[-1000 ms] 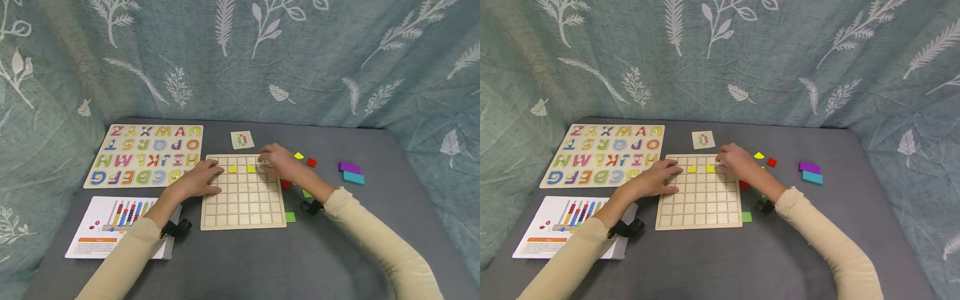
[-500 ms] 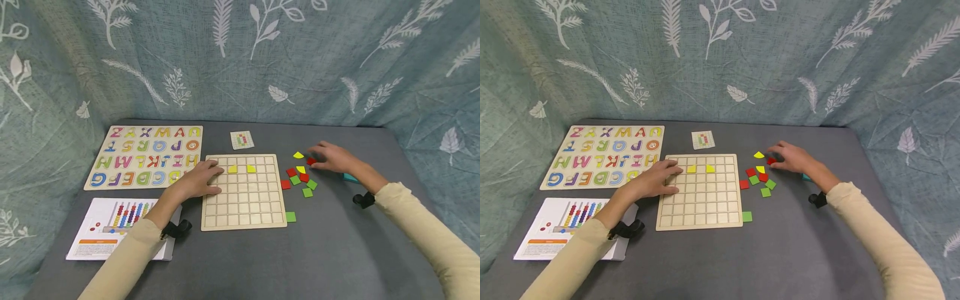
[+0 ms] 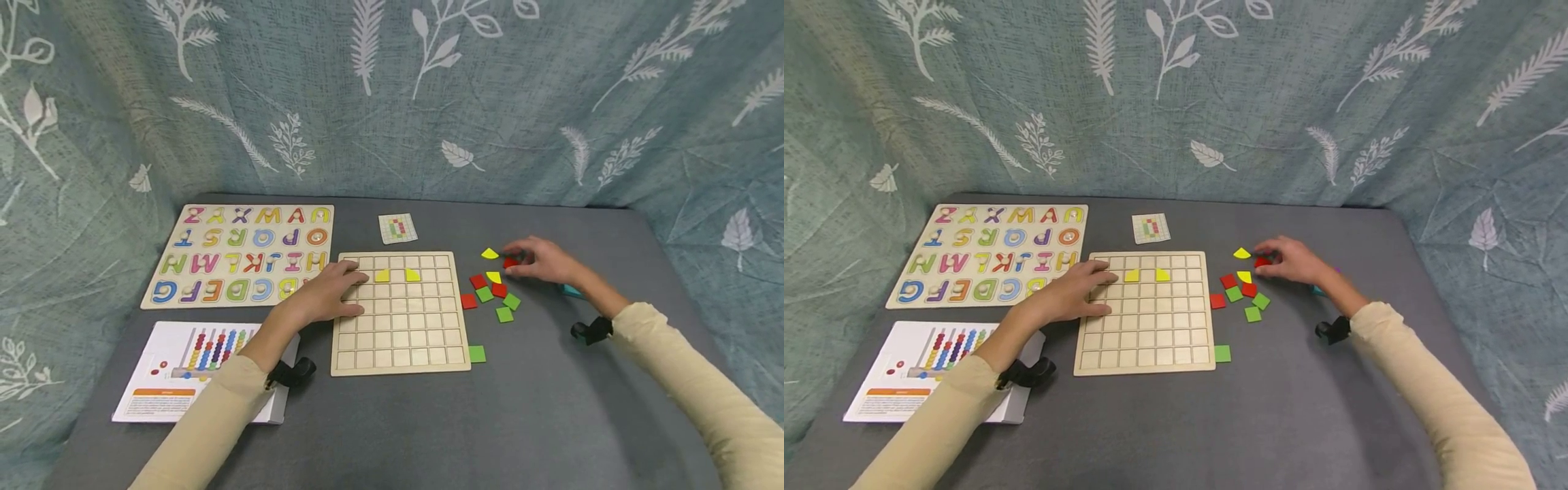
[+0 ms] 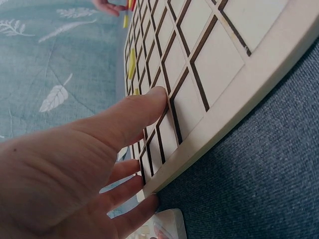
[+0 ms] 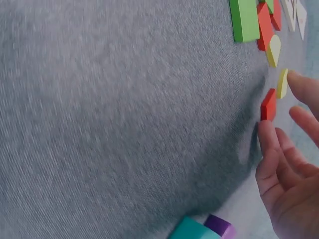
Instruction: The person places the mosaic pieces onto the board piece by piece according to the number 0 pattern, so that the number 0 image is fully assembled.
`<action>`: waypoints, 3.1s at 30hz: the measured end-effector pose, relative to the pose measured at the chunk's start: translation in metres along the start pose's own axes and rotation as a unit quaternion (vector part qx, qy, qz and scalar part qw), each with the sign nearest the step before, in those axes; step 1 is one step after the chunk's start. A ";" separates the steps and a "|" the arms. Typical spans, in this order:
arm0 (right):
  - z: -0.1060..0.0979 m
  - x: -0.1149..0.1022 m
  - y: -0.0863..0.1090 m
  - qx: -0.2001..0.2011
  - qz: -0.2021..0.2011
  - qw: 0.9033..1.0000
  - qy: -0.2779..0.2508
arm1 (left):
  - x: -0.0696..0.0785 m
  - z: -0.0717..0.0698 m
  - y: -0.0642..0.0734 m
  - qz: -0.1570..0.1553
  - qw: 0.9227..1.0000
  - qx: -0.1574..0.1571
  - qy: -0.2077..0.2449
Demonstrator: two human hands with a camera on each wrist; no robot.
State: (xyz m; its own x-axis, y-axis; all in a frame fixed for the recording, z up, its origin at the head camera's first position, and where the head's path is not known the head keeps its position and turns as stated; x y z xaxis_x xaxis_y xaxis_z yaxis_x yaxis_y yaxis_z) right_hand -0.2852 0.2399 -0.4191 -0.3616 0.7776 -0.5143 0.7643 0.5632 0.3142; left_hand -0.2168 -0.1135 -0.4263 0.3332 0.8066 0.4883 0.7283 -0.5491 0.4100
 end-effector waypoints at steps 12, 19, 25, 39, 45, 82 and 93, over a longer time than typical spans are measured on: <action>0.015 0.013 -0.003 0.035 0.015 0.996 -0.081 | -0.001 0.000 0.000 -0.003 1.000 0.001 -0.001; 0.022 0.020 -0.003 0.037 0.043 0.991 -0.119 | 0.001 0.000 0.001 0.001 1.000 0.008 -0.001; 0.025 0.021 0.001 0.054 0.045 0.988 -0.140 | 0.001 0.000 0.001 -0.003 1.000 0.005 0.004; 0.027 0.024 0.003 0.086 0.055 0.983 -0.151 | 0.001 0.000 0.002 -0.006 1.000 0.002 0.005; 0.028 0.026 0.003 0.090 0.057 0.982 -0.157 | 0.002 0.000 0.001 -0.008 1.000 0.000 0.001; 0.028 0.030 0.003 0.093 0.082 0.982 -0.142 | 0.000 -0.001 0.000 -0.009 1.000 -0.003 0.004; 0.027 0.036 0.006 0.113 0.081 0.975 -0.171 | 0.000 0.001 0.002 -0.009 1.000 -0.008 0.003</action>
State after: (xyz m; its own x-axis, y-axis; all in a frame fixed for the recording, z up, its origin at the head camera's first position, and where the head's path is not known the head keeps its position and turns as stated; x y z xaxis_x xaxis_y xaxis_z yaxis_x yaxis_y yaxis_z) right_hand -0.2789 0.2639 -0.4578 -0.0562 0.6913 -0.7204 0.9088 0.3342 0.2497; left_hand -0.2153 -0.1141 -0.4262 0.3171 0.8145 0.4858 0.7239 -0.5388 0.4308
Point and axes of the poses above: each hand's wrist, its own y-axis away from the middle knuckle, its own z-axis out of the palm, x = y × z, the point moved 8 cm from there along -y, towards the middle knuckle, and after that the axes turned 11 degrees about -x, right-handed, at the moved point
